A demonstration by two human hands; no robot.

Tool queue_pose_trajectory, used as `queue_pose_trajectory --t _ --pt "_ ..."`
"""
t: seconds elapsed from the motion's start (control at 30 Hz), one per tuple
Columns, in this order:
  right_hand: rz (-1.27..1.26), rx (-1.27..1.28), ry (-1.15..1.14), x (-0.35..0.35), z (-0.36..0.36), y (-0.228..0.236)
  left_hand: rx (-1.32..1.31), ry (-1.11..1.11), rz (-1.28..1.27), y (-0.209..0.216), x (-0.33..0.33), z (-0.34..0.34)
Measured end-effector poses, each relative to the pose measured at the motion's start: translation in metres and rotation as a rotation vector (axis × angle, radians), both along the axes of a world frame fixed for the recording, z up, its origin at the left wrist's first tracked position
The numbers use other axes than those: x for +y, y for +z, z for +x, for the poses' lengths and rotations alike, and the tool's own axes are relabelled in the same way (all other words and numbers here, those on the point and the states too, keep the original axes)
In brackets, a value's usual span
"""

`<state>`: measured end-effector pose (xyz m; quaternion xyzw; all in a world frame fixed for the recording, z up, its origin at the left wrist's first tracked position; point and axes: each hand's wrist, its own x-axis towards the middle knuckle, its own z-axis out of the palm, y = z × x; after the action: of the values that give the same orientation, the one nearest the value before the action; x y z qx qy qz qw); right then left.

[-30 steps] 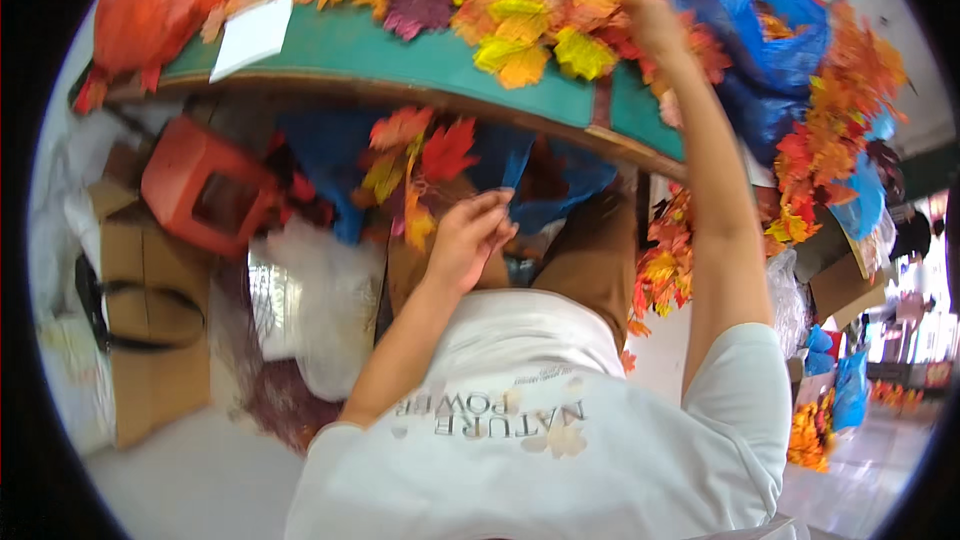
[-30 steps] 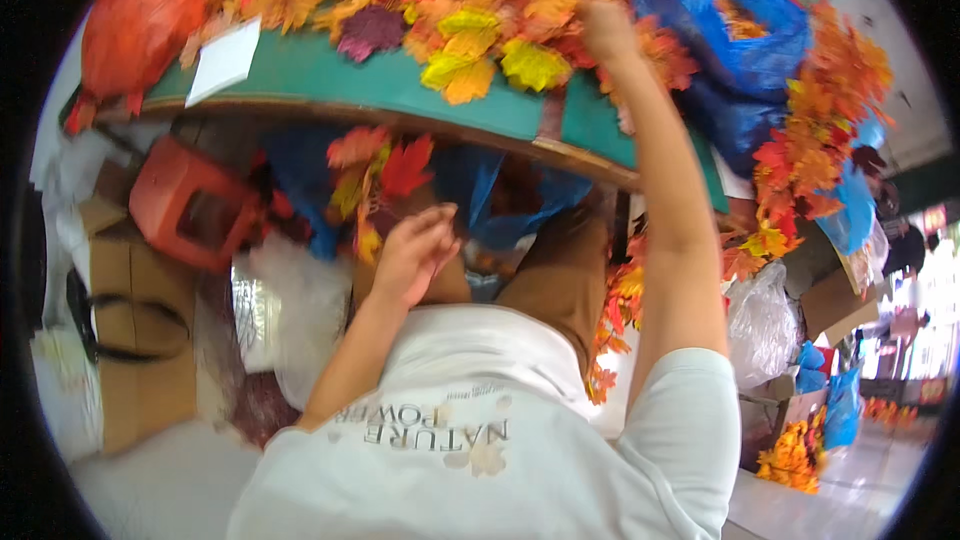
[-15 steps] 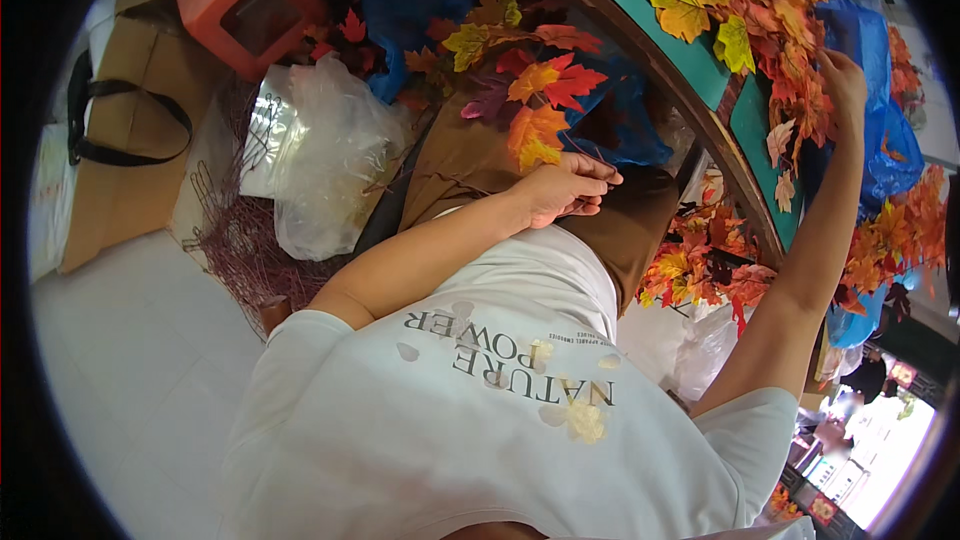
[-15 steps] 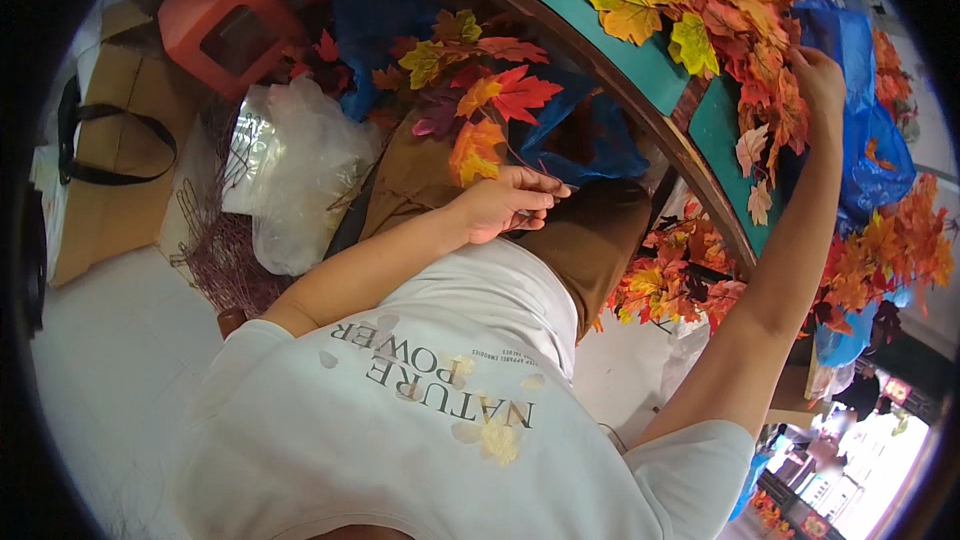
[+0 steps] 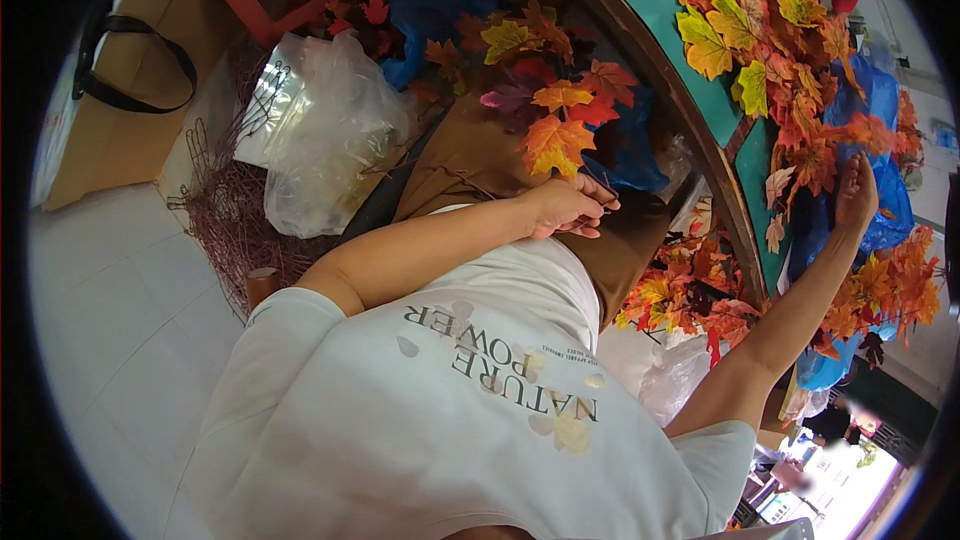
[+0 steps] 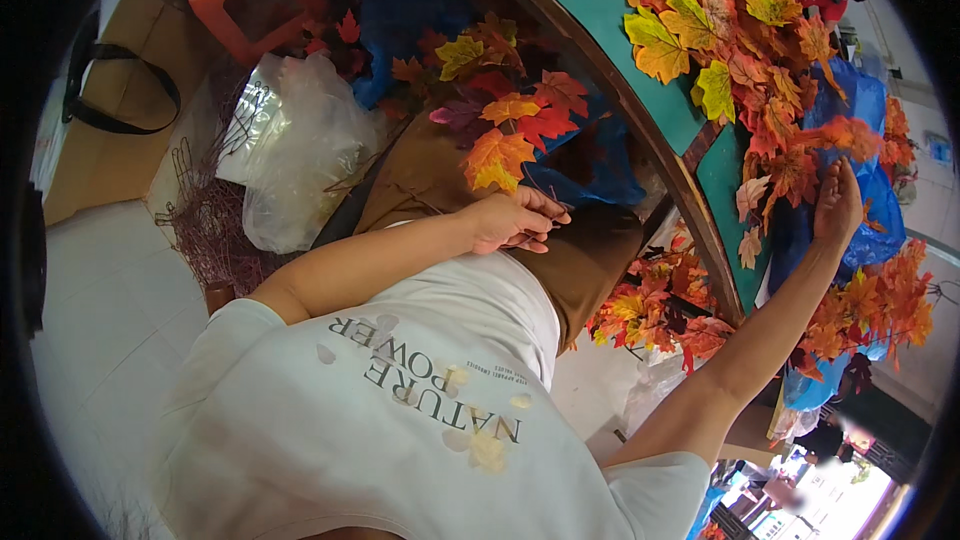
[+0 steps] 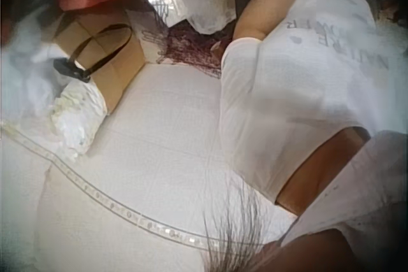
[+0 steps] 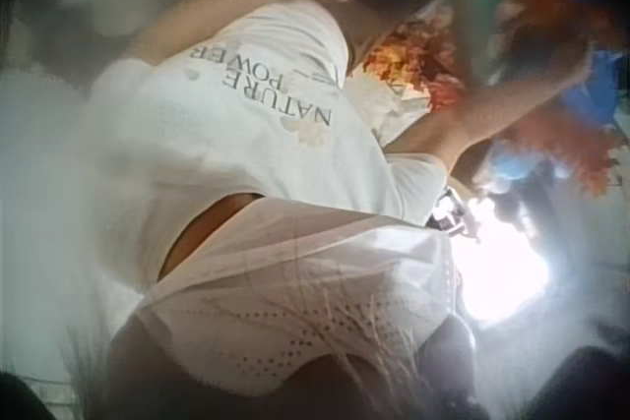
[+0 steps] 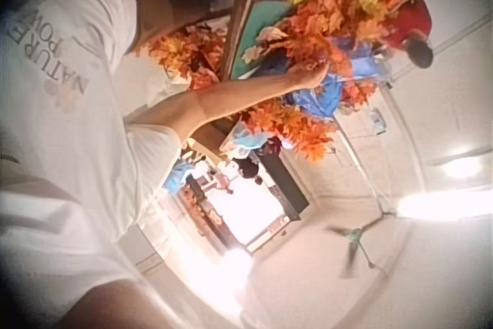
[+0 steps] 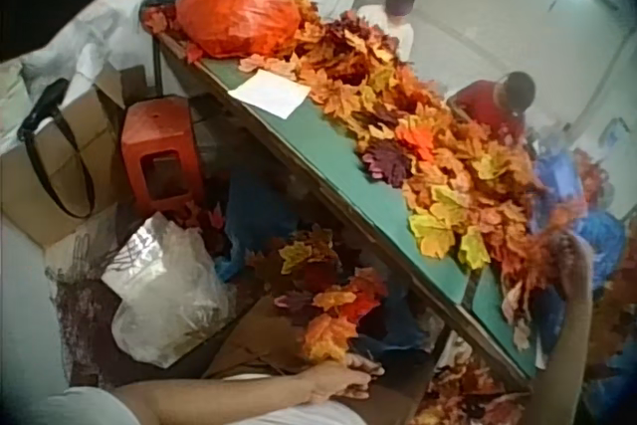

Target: Attaching artificial autumn leaves to plastic stems to create decorative vines.

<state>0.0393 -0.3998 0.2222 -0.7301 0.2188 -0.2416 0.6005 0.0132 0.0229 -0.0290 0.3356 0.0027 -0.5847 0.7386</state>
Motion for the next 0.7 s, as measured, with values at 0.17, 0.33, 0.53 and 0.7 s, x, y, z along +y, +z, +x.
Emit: queue_pose_trajectory --t 0.17,0.33,0.53,0.7 --pt "0.512 -0.228 0.251 -0.032 -0.014 -0.021 0.008 0.026 -0.042 -0.002 -0.001 0.005" --pt "0.329 -0.308 0.096 0.056 -0.013 -0.048 0.018 0.262 -0.141 0.023 0.005 0.012" --pt "0.349 -0.226 0.183 0.252 -0.034 -0.105 -0.012 0.415 -0.169 0.028 0.014 0.020" --pt "0.408 -0.093 0.149 0.310 -0.047 -0.171 -0.052 0.511 -0.199 0.041 0.014 0.025"
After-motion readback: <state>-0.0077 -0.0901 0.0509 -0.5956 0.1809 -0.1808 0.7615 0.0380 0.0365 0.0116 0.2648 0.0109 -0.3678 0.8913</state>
